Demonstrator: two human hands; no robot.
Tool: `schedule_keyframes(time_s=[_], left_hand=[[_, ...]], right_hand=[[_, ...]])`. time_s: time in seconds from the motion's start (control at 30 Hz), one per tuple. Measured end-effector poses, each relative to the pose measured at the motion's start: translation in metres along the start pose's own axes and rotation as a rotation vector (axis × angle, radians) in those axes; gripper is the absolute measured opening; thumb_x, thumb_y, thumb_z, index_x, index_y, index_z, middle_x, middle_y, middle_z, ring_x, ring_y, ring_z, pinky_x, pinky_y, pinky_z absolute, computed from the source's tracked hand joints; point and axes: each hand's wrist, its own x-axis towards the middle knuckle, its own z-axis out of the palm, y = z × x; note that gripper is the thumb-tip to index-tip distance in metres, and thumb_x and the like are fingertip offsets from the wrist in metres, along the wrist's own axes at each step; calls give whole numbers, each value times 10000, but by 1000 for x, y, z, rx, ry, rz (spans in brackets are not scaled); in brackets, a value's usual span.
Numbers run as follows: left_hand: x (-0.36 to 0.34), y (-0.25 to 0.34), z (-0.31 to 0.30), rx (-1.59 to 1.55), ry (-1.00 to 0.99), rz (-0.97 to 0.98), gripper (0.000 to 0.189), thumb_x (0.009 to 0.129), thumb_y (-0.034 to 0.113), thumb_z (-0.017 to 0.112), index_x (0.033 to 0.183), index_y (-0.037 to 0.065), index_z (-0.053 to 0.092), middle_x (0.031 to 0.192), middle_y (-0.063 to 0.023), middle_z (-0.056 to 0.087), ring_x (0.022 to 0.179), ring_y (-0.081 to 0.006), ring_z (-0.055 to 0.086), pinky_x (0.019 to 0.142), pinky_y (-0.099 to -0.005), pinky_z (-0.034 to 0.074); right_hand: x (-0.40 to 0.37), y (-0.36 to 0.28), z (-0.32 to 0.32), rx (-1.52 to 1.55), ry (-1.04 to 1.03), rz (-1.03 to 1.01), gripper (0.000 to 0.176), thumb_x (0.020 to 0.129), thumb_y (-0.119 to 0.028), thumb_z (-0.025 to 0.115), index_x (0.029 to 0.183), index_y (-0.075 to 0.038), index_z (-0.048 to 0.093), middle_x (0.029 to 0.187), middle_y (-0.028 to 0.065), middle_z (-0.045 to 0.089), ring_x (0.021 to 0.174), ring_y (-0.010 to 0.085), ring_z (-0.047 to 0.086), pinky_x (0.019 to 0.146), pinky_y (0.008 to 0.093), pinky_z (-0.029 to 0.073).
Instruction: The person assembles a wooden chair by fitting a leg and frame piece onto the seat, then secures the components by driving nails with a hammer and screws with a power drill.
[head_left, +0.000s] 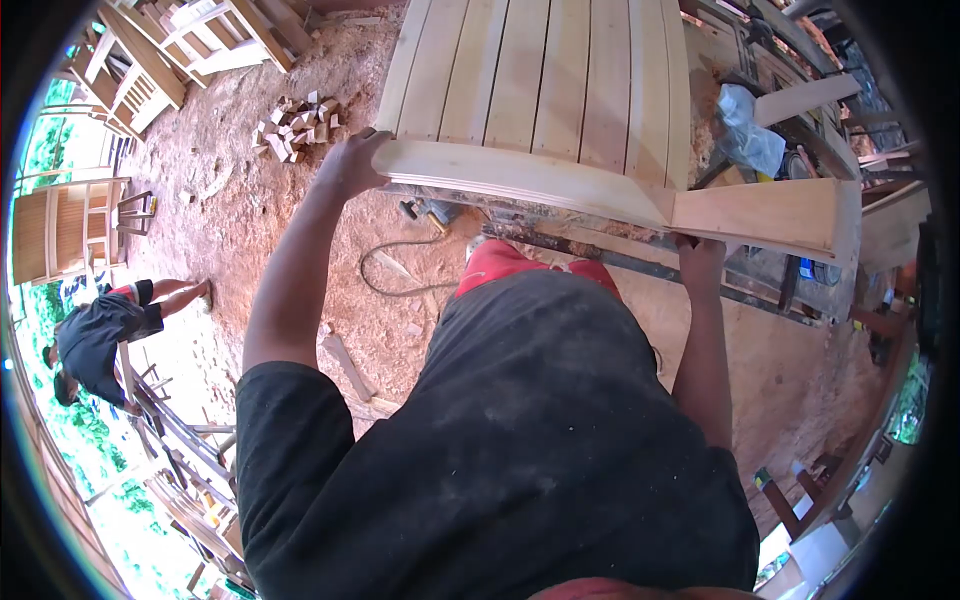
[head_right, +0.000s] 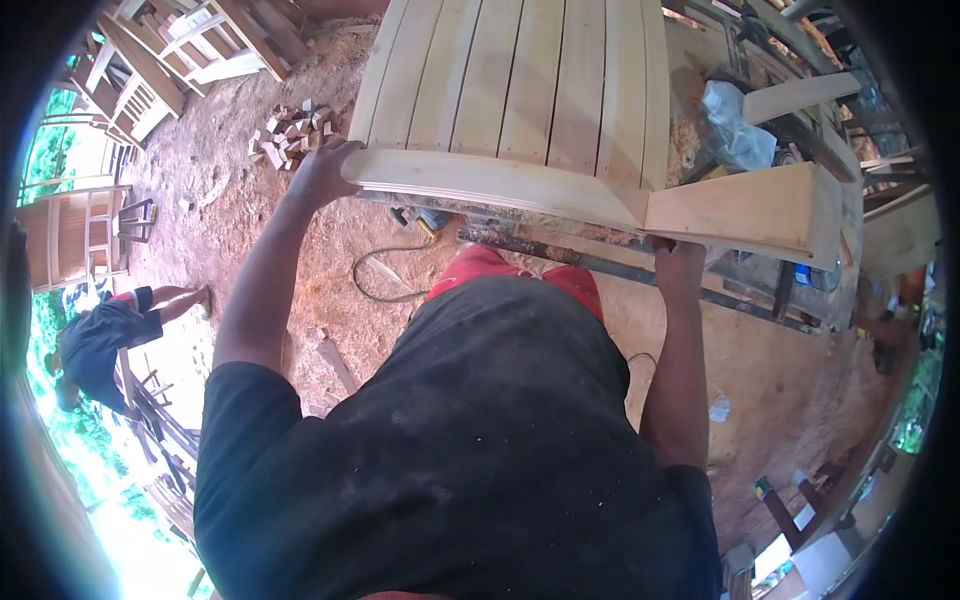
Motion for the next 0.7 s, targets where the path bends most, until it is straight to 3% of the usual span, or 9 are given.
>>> schedule_keyframes(time_s=[0.1, 0.2, 0.3, 0.57, 0.7], left_hand=[[-2, 3, 0, -6, -12, -44, 703, 643, 156, 896, 1304, 162, 656, 1191, -107, 690, 1049, -348, 710, 933, -460, 588], [-2, 4, -2, -34, -12, -37, 702, 639, 151, 900, 1300, 165, 663, 1200, -100, 686, 1046, -344, 710, 933, -452, 594], [-1, 4, -3, -54, -11, -47, 698, 633, 126, 896, 1292, 162, 669, 1203, -102, 683, 1046, -345, 709, 933, -449, 596], [1, -9, 11, -82, 60, 80, 717, 610, 67, 890, 1284, 124, 655, 1162, -152, 669, 1041, -386, 686, 900, -454, 584], [2, 0, 9, -17, 41, 58, 756, 587, 143, 938, 1287, 147, 651, 1172, -132, 654, 1060, -369, 677, 901, -462, 581]], right_hand=[[1, 1, -1, 77, -44, 58, 256, 845, 7, 749, 1092, 36, 689, 923, 184, 733, 906, 321, 733, 827, 422, 559], [0, -12, -6, 95, -35, 107, 262, 828, -68, 778, 1071, 2, 711, 1003, 225, 732, 939, 440, 698, 852, 509, 524], [0, -18, -7, 140, -61, 160, 266, 832, -76, 779, 1076, -1, 705, 988, 224, 729, 912, 439, 694, 830, 511, 530], [-3, 13, 4, -34, -7, -51, 278, 875, -231, 761, 1073, -40, 721, 1021, 213, 732, 923, 431, 690, 835, 560, 516], [-2, -2, -6, 58, -55, 24, 281, 873, -216, 764, 1083, -33, 734, 995, 218, 738, 906, 410, 705, 806, 504, 538]])
